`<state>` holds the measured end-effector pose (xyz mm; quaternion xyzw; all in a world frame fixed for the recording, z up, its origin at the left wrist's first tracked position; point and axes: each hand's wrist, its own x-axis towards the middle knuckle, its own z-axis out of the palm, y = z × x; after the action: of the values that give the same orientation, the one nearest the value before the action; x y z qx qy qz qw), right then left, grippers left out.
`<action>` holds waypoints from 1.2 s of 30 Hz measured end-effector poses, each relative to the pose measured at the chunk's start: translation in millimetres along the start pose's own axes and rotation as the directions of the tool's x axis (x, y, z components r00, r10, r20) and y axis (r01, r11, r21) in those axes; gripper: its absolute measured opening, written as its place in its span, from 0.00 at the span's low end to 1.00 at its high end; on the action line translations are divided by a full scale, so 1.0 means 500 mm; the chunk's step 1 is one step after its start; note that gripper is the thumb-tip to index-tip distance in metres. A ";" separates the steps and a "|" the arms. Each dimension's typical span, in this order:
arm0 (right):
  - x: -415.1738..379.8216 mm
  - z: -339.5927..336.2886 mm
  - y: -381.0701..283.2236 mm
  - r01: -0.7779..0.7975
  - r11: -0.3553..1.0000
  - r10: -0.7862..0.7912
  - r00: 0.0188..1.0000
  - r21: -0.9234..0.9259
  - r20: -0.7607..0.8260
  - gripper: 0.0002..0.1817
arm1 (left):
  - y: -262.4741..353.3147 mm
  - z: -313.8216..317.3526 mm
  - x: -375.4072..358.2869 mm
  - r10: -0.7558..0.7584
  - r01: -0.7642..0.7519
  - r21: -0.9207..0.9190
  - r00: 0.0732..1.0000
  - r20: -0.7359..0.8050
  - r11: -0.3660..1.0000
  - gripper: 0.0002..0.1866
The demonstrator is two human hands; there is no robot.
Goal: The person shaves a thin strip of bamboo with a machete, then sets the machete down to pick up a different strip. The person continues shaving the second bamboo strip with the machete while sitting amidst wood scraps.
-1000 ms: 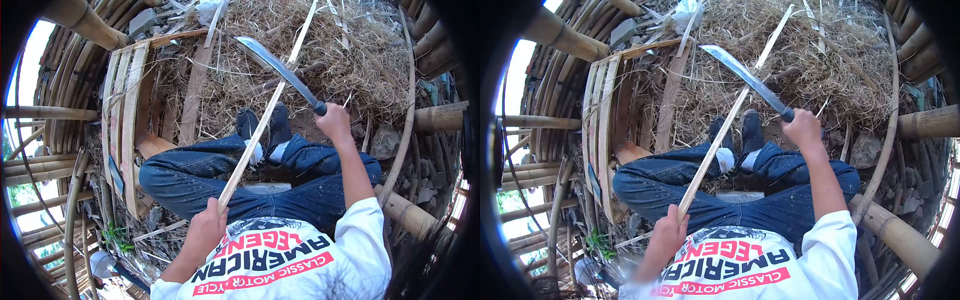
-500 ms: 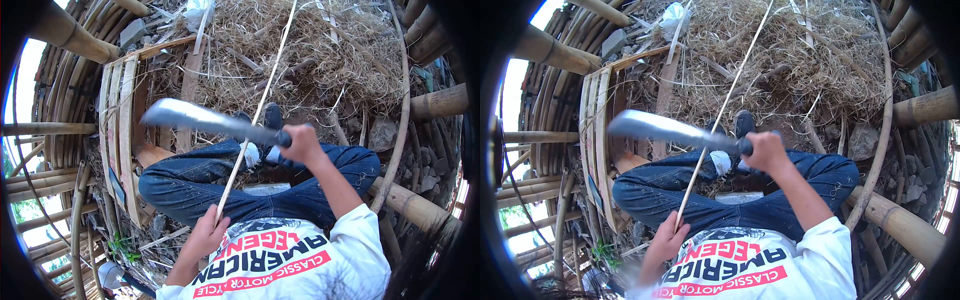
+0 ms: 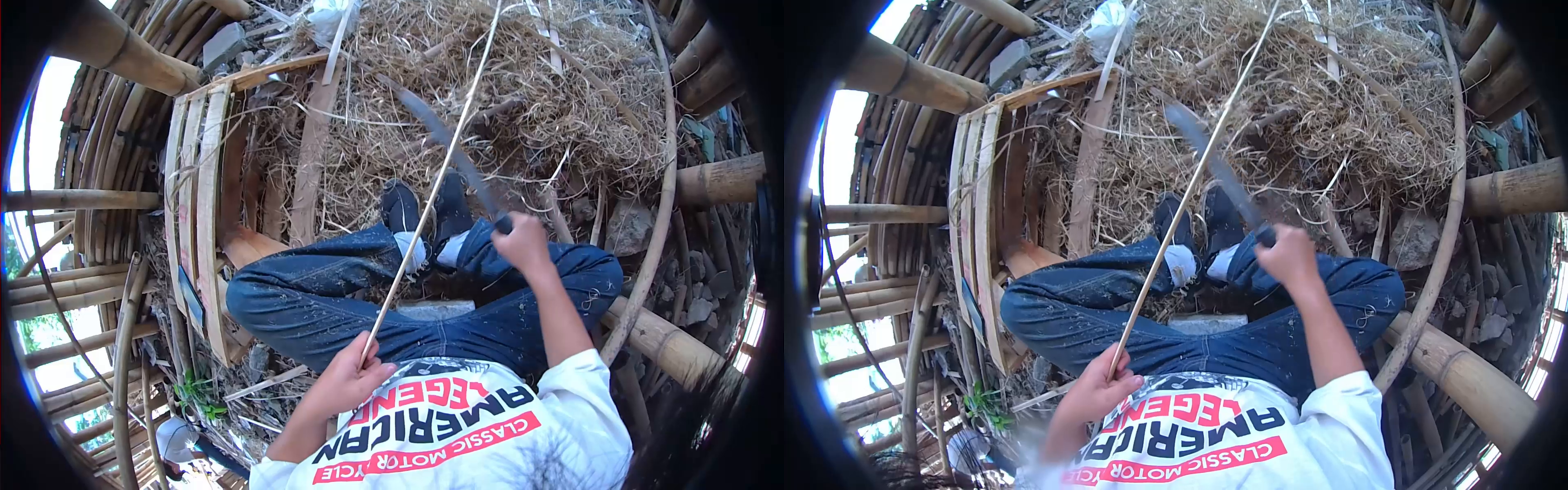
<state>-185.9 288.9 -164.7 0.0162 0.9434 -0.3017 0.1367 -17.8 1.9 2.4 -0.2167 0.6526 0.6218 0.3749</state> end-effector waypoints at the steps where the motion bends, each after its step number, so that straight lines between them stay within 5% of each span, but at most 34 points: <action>1: -0.034 0.012 -0.021 0.043 0.998 -0.041 0.997 -0.041 0.063 0.15 | 0.010 0.000 0.004 -0.001 0.000 0.036 0.999 0.040 0.999 0.18; 4: -0.105 0.051 -0.087 0.090 0.991 -0.066 0.971 -0.095 0.231 0.16 | 0.037 0.003 0.005 0.046 -0.035 -0.092 0.991 0.127 0.995 0.21; 7: -0.143 0.085 -0.130 0.031 0.998 -0.045 0.941 0.048 0.335 0.16 | 0.038 -0.006 -0.010 0.020 0.010 -0.189 0.988 0.156 0.982 0.22; 12: -0.159 0.109 -0.111 -0.009 0.928 -0.091 0.964 0.372 0.250 0.12 | 0.018 -0.028 -0.028 0.074 0.018 -0.375 0.971 0.228 0.927 0.20; 14: -0.161 0.084 -0.103 -0.055 0.807 -0.079 0.977 0.589 0.199 0.10 | -0.002 -0.038 -0.023 0.106 0.073 -0.500 0.942 0.319 0.863 0.19; 16: -0.171 0.046 -0.094 -0.330 0.644 0.068 0.923 0.690 0.378 0.10 | -0.009 -0.039 -0.014 0.140 0.050 -0.522 0.937 0.319 0.852 0.19; 19: -0.185 -0.002 -0.098 -0.397 0.381 0.148 0.918 0.835 0.369 0.09 | -0.022 -0.044 -0.002 0.181 0.207 -0.737 0.894 0.409 0.644 0.21; 28: -0.234 0.014 -0.141 -0.316 0.272 0.176 0.945 0.909 0.276 0.07 | -0.018 -0.033 0.008 0.227 0.229 -0.773 0.873 0.432 0.592 0.22; 30: -0.241 0.013 -0.164 -0.309 0.116 0.198 0.939 0.944 0.283 0.07 | -0.013 -0.032 0.005 0.169 0.223 -0.738 0.894 0.416 0.637 0.20; 36: -0.233 -0.002 -0.158 -0.178 0.184 0.156 0.976 0.967 0.150 0.07 | -0.026 -0.012 0.017 0.128 0.037 -0.537 0.955 0.266 0.843 0.19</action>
<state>-82.7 230.9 -88.2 0.1984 0.5332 -0.8111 0.1360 -14.8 -4.3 -12.9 -0.2029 0.3953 0.8130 0.3764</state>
